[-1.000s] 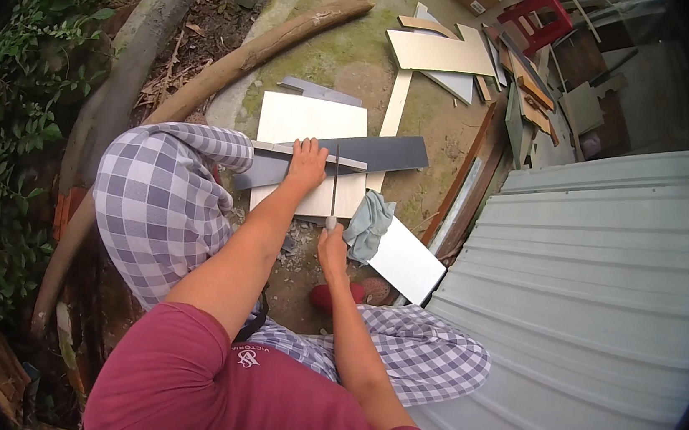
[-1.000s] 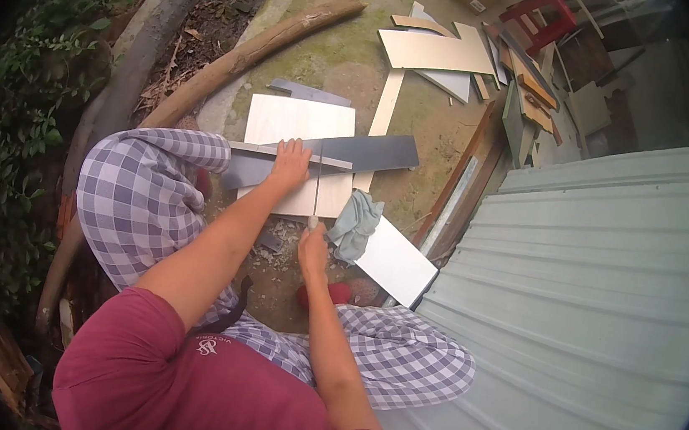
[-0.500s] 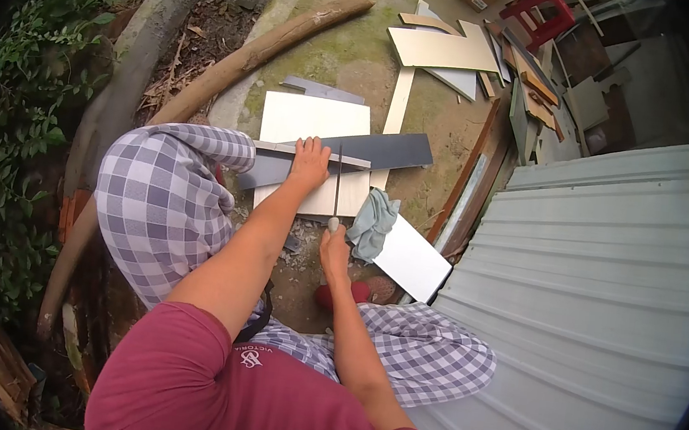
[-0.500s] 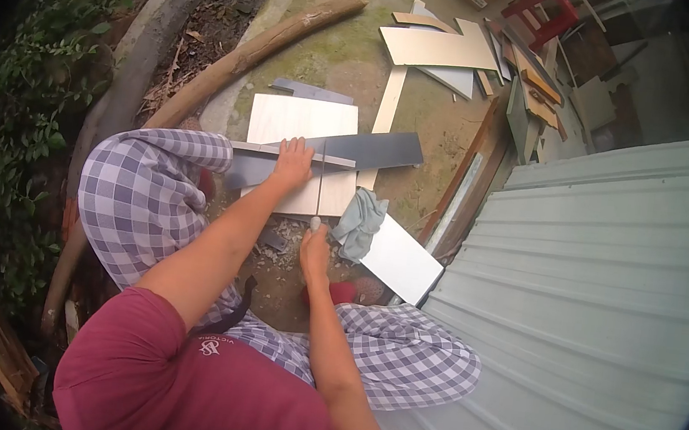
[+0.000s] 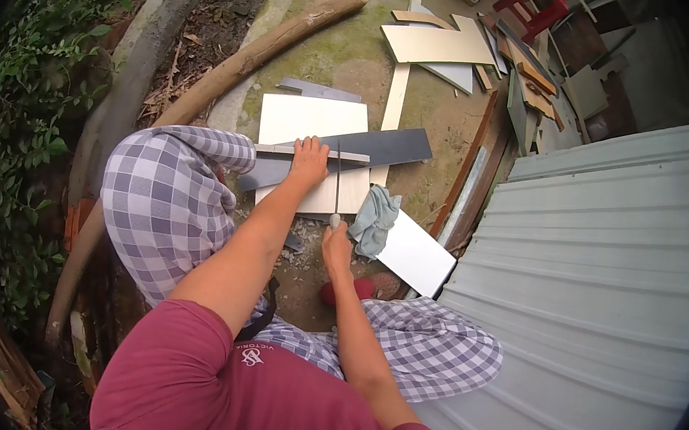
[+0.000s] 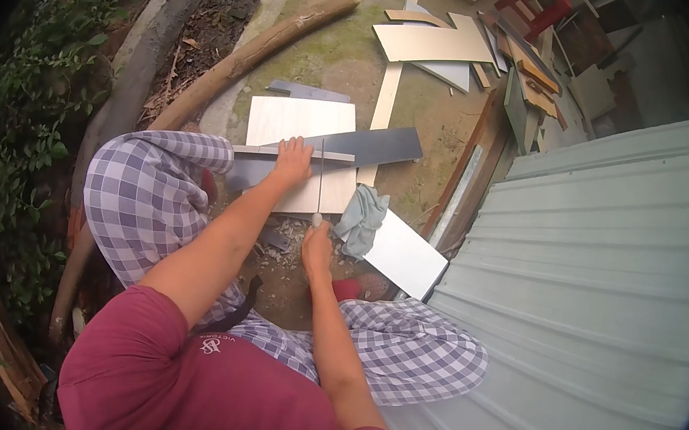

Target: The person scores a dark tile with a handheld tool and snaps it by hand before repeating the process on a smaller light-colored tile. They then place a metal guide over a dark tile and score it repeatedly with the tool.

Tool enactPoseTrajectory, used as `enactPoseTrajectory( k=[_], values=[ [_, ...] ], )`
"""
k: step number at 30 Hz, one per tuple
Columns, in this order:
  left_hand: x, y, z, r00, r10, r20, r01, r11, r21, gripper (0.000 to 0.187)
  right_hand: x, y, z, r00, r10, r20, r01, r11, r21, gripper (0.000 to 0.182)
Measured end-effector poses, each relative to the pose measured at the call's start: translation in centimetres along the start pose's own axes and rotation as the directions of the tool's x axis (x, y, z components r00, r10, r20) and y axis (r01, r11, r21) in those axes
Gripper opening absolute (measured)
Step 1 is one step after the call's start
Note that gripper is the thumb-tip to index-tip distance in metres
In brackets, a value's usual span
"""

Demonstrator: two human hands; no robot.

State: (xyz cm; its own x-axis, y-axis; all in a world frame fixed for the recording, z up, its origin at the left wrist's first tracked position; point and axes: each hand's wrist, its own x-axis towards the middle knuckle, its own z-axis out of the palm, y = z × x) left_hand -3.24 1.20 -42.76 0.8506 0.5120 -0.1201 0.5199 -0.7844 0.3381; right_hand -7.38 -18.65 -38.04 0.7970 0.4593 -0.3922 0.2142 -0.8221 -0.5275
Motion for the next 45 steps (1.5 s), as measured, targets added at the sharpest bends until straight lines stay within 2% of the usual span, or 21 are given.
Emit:
enactPoseTrajectory(
  k=[4, 6, 8, 10, 12, 14, 16, 20, 22, 24, 27, 28, 31, 33, 39, 43, 45],
  values=[
    [-0.7, -0.3, -0.1, 1.000, 0.029, -0.006, -0.029, 1.000, -0.006, 0.052, 0.8, 0.3, -0.4, 1.000, -0.004, -0.003, 0.004, 1.000, -0.007, 0.030],
    [-1.6, -0.5, 0.8, 0.966, 0.001, -0.260, 0.014, 0.998, 0.055, 0.052, 1.0, 0.4, -0.4, 1.000, 0.022, 0.001, -0.022, 1.000, -0.005, 0.030],
    [-3.2, -0.7, 0.9, 0.969, -0.039, -0.244, 0.056, 0.996, 0.062, 0.058, 0.8, 0.4, -0.7, 0.999, 0.032, 0.005, -0.032, 0.999, 0.019, 0.030],
    [-4.6, -1.0, 1.6, 0.944, -0.021, -0.328, 0.054, 0.994, 0.091, 0.065, 0.9, 0.1, -0.9, 0.998, 0.062, 0.018, -0.063, 0.998, 0.027, 0.029],
    [-5.2, -0.6, 0.6, 0.966, -0.046, -0.256, 0.060, 0.997, 0.049, 0.067, 1.1, 0.3, -0.9, 0.999, 0.051, 0.014, -0.052, 0.998, 0.045, 0.030],
    [-4.9, -1.0, 1.8, 0.939, -0.003, -0.344, 0.057, 0.988, 0.146, 0.065, 1.1, 0.3, -1.1, 1.000, 0.016, 0.007, -0.016, 0.995, 0.101, 0.031],
    [-5.7, -0.3, 0.4, 0.977, -0.062, -0.202, 0.094, 0.984, 0.151, 0.062, 1.7, 0.7, -0.4, 1.000, -0.001, 0.003, 0.001, 0.994, 0.106, 0.034],
    [-6.8, 0.5, -0.1, 0.990, -0.122, -0.069, 0.132, 0.978, 0.163, 0.066, 1.1, 0.6, -0.3, 0.999, 0.034, 0.005, -0.035, 0.990, 0.140, 0.043],
    [-6.4, 0.3, -0.3, 0.990, -0.113, -0.088, 0.126, 0.980, 0.152, 0.067, 0.3, 0.9, -1.1, 0.998, 0.041, 0.045, -0.047, 0.985, 0.164, 0.046],
    [-6.2, -0.2, -0.7, 0.995, -0.095, -0.036, 0.100, 0.980, 0.170, 0.066, -0.5, 0.9, -1.5, 0.995, 0.043, 0.086, -0.058, 0.982, 0.180, 0.049],
    [-6.0, -0.1, -0.8, 0.995, -0.084, -0.055, 0.094, 0.977, 0.193, 0.071, -1.4, 0.9, -1.5, 1.000, 0.014, 0.019, -0.014, 1.000, 0.002, 0.057],
    [-6.0, -0.3, -0.6, 0.994, -0.079, -0.078, 0.093, 0.977, 0.191, 0.076, -1.3, 0.6, -1.4, 1.000, 0.016, 0.020, -0.016, 1.000, 0.006, 0.057],
    [-5.9, -0.8, -0.4, 0.995, -0.075, -0.061, 0.085, 0.981, 0.175, 0.074, -0.4, -0.1, -1.1, 1.000, 0.014, -0.014, -0.015, 0.998, -0.054, 0.057],
    [-5.9, -0.5, -0.3, 0.995, -0.078, -0.054, 0.086, 0.983, 0.163, 0.073, 0.7, 0.1, -0.8, 0.995, -0.036, -0.090, 0.028, 0.996, -0.088, 0.057],
    [-5.1, -0.9, 0.6, 0.994, -0.090, -0.059, 0.099, 0.983, 0.158, 0.071, -1.5, 0.8, -1.2, 0.999, 0.014, 0.041, -0.011, 0.998, -0.068, 0.056],
    [-5.5, -1.2, 0.8, 0.991, -0.036, -0.132, 0.057, 0.986, 0.157, 0.068, 0.0, 0.4, -0.5, 0.999, -0.047, -0.026, 0.045, 0.996, -0.077, 0.051],
    [-5.3, -0.9, 0.6, 0.995, -0.078, -0.064, 0.088, 0.982, 0.165, 0.070, 0.8, -0.4, -0.6, 0.999, -0.037, -0.031, 0.033, 0.993, -0.117, 0.054]
  ],
)
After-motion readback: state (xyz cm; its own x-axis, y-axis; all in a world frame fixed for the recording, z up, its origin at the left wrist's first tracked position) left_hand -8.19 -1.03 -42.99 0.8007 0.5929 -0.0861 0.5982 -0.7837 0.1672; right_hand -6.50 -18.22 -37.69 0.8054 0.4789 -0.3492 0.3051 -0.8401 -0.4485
